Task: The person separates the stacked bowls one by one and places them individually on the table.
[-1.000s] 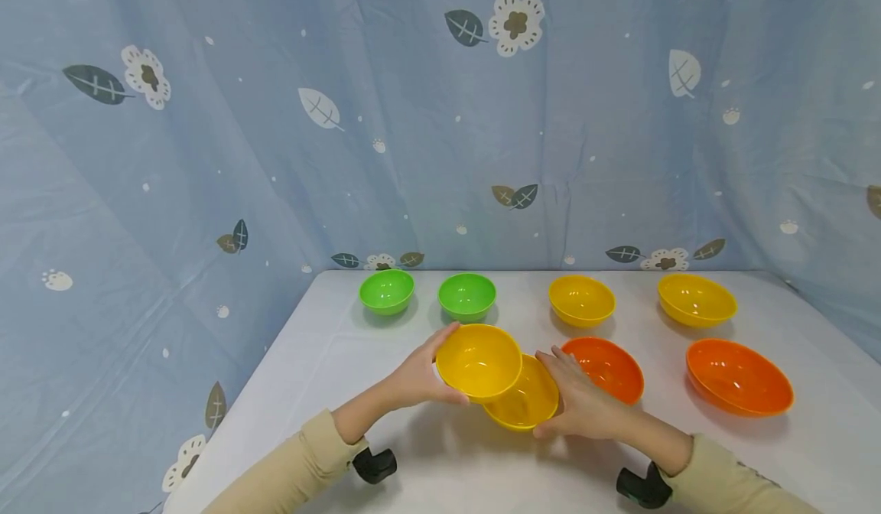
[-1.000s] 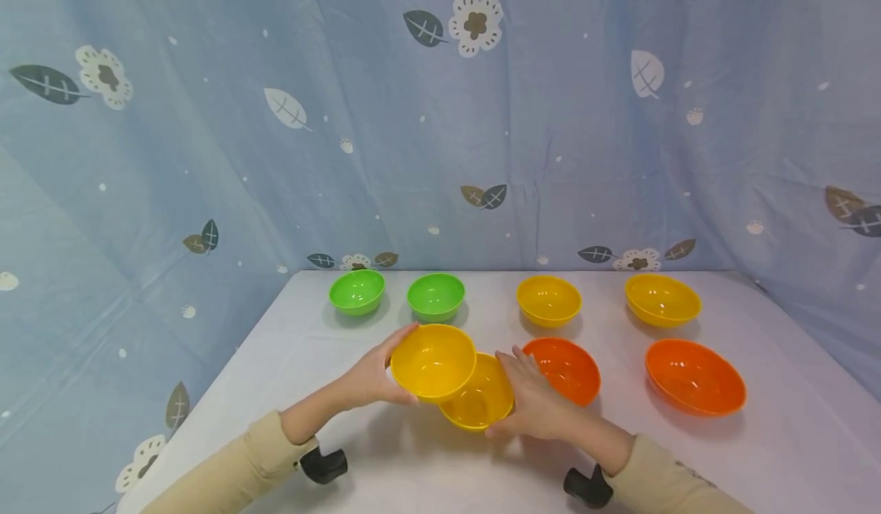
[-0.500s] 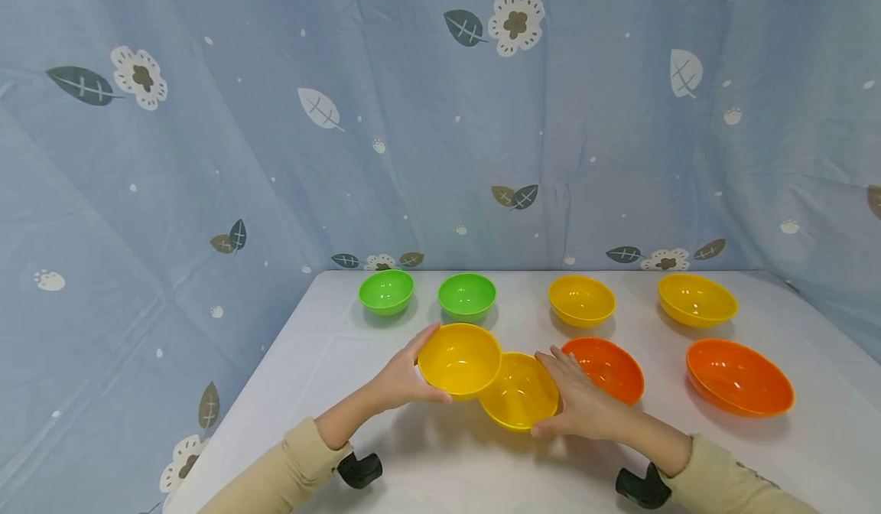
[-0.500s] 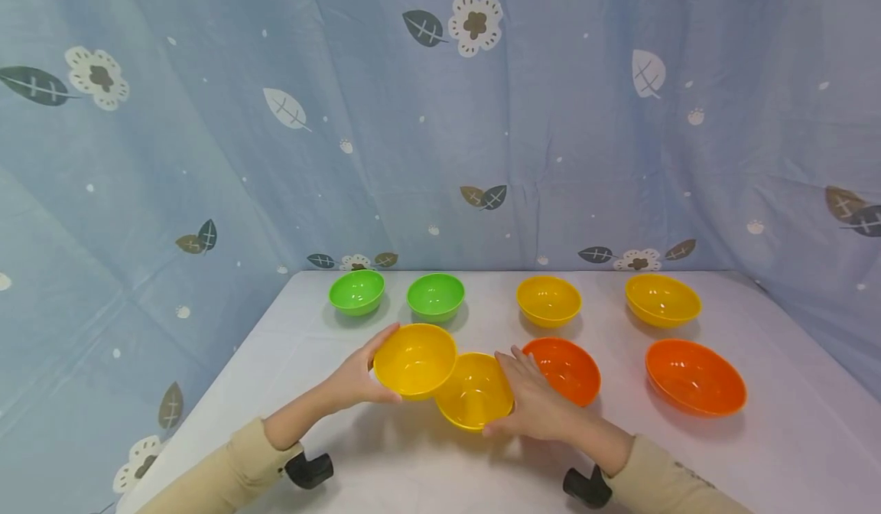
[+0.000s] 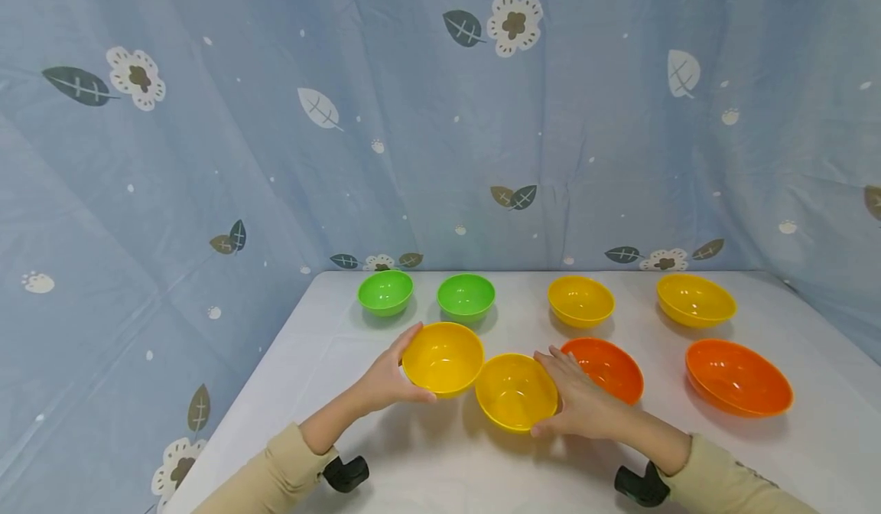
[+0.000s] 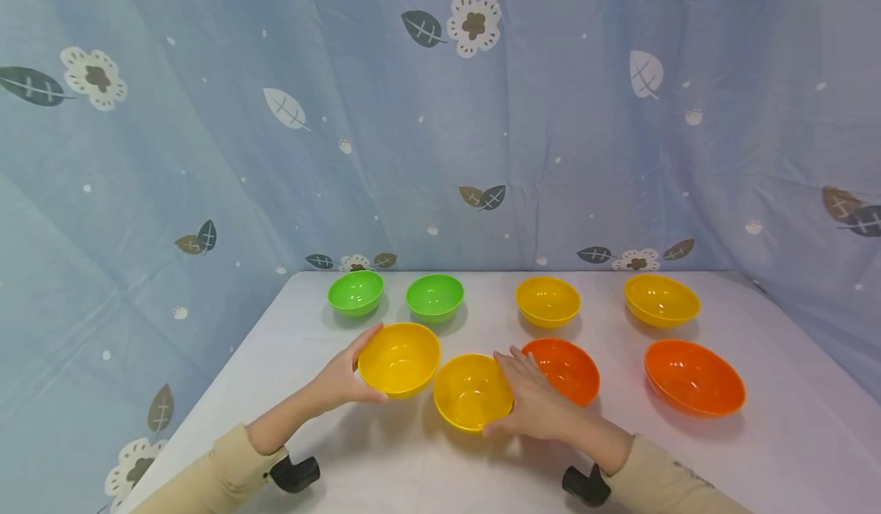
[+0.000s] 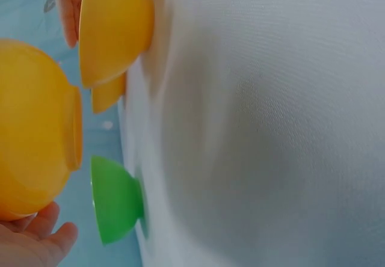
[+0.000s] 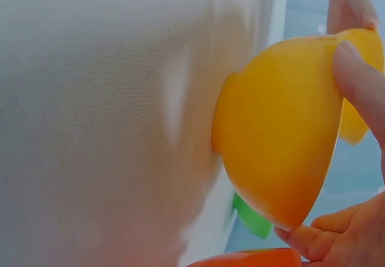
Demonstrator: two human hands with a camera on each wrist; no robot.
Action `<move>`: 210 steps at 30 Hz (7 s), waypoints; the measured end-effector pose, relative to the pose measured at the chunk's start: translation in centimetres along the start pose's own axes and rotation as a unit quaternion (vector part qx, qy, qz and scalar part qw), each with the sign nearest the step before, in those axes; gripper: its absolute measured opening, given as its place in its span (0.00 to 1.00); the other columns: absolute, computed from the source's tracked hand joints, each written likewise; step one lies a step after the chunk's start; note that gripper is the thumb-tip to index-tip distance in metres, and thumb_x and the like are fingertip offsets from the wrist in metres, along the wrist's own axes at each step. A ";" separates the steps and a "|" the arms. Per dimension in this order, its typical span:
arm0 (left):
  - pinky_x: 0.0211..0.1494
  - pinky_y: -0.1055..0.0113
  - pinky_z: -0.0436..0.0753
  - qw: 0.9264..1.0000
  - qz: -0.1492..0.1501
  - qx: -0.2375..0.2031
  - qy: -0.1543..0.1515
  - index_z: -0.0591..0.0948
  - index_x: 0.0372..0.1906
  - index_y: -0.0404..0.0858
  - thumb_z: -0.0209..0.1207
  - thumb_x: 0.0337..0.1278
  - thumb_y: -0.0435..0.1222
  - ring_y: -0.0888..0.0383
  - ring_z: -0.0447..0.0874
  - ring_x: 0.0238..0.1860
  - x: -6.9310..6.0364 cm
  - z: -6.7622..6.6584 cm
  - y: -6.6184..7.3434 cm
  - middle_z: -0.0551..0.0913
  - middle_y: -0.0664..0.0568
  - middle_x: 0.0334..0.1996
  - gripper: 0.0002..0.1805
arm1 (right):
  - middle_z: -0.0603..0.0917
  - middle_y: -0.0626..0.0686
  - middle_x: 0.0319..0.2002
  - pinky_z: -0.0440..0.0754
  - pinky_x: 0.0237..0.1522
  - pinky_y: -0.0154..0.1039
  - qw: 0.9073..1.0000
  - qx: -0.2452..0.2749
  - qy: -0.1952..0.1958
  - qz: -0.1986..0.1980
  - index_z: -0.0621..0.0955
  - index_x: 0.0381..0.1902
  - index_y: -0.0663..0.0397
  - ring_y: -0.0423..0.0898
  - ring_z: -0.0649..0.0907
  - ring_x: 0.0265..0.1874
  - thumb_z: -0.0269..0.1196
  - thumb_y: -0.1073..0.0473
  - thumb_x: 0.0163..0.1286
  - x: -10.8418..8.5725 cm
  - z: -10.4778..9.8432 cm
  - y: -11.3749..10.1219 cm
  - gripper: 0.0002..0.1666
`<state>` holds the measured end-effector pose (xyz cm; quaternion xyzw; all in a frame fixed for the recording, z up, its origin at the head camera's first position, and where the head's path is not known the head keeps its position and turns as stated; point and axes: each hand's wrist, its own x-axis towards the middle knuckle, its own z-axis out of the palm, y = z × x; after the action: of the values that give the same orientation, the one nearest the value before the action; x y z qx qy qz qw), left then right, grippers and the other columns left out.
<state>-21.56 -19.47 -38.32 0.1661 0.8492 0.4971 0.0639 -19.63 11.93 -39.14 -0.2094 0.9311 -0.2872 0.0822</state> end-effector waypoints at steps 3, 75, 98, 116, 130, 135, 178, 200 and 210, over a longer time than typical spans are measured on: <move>0.64 0.45 0.61 1.000 0.002 -0.004 0.000 0.52 0.71 0.36 0.75 0.28 0.42 0.45 0.61 0.64 -0.1 -0.2 -0.2 0.56 0.44 0.69 0.60 | 0.55 0.67 0.68 0.47 0.63 0.65 1.000 -0.002 0.000 0.002 0.57 0.67 0.66 0.66 0.50 0.67 0.70 0.34 0.40 -0.1 0.0 0.0 0.66; 0.66 0.40 0.53 0.987 -0.143 0.042 0.062 0.46 0.71 0.36 0.72 0.32 0.49 0.39 0.51 0.68 -1.5 -5.9 -6.4 0.50 0.37 0.70 0.62 | 0.55 0.67 0.68 0.48 0.63 0.65 1.000 -0.021 -0.004 -0.002 0.56 0.68 0.65 0.66 0.50 0.67 0.69 0.31 0.39 0.1 -0.1 0.1 0.67; 0.66 0.39 0.49 0.984 -0.161 0.058 0.050 0.43 0.71 0.35 0.70 0.35 0.49 0.37 0.47 0.68 -2.1 -7.7 -7.0 0.46 0.35 0.70 0.62 | 0.55 0.67 0.68 0.48 0.63 0.65 1.000 -0.023 -0.007 0.001 0.56 0.68 0.65 0.66 0.50 0.67 0.69 0.32 0.40 0.0 -0.2 -0.1 0.67; 0.65 0.36 0.49 0.985 -0.160 0.060 0.000 0.39 0.72 0.37 0.69 0.37 0.46 0.37 0.47 0.68 -3.2 -9.0 -7.4 0.44 0.36 0.70 0.62 | 0.54 0.66 0.68 0.49 0.62 0.66 1.000 -0.015 -0.007 0.005 0.56 0.68 0.64 0.66 0.50 0.67 0.70 0.32 0.38 0.1 0.0 0.1 0.67; 0.64 0.36 0.51 0.986 -0.145 0.085 0.004 0.40 0.71 0.36 0.70 0.36 0.47 0.37 0.48 0.67 -3.8 -8.8 -7.4 0.45 0.36 0.70 0.63 | 0.55 0.66 0.68 0.48 0.63 0.65 1.000 -0.018 -0.005 0.003 0.56 0.68 0.64 0.66 0.50 0.67 0.70 0.33 0.38 0.1 0.1 0.1 0.67; 0.64 0.36 0.51 0.986 -0.148 0.077 0.007 0.40 0.72 0.38 0.70 0.35 0.47 0.37 0.47 0.68 -4.0 -8.7 -7.6 0.44 0.37 0.70 0.63 | 0.54 0.67 0.68 0.47 0.62 0.66 1.000 -0.016 -0.007 0.002 0.56 0.68 0.64 0.66 0.50 0.67 0.70 0.33 0.39 0.0 0.0 0.1 0.67; 0.64 0.36 0.52 0.989 0.017 0.137 0.048 0.48 0.70 0.34 0.70 0.39 0.43 0.37 0.47 0.68 -1.9 -5.7 -1.4 0.49 0.39 0.70 0.56 | 0.51 0.67 0.69 0.46 0.61 0.68 1.000 0.008 -0.011 0.009 0.54 0.68 0.65 0.67 0.46 0.68 0.70 0.34 0.40 -0.2 -0.2 0.1 0.67; 0.69 0.45 0.48 0.996 0.033 0.087 -0.008 0.48 0.72 0.47 0.70 0.37 0.49 0.51 0.44 0.71 -0.4 -1.9 0.8 0.49 0.54 0.72 0.57 | 0.55 0.70 0.67 0.48 0.60 0.67 1.000 0.003 0.019 -0.024 0.58 0.66 0.68 0.70 0.49 0.66 0.72 0.39 0.41 -0.8 -0.5 0.7 0.63; 0.69 0.47 0.52 0.994 0.042 0.091 -0.052 0.49 0.72 0.45 0.70 0.38 0.50 0.51 0.47 0.71 0.5 0.6 1.3 0.52 0.54 0.71 0.57 | 0.57 0.69 0.66 0.49 0.60 0.67 1.000 0.011 0.012 -0.020 0.59 0.66 0.68 0.69 0.50 0.66 0.71 0.40 0.42 -0.8 -0.6 1.0 0.61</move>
<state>-21.57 -18.24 -37.47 0.2327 0.8785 0.4109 0.0720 -19.39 13.33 -39.19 -0.2235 0.9244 -0.3016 0.0676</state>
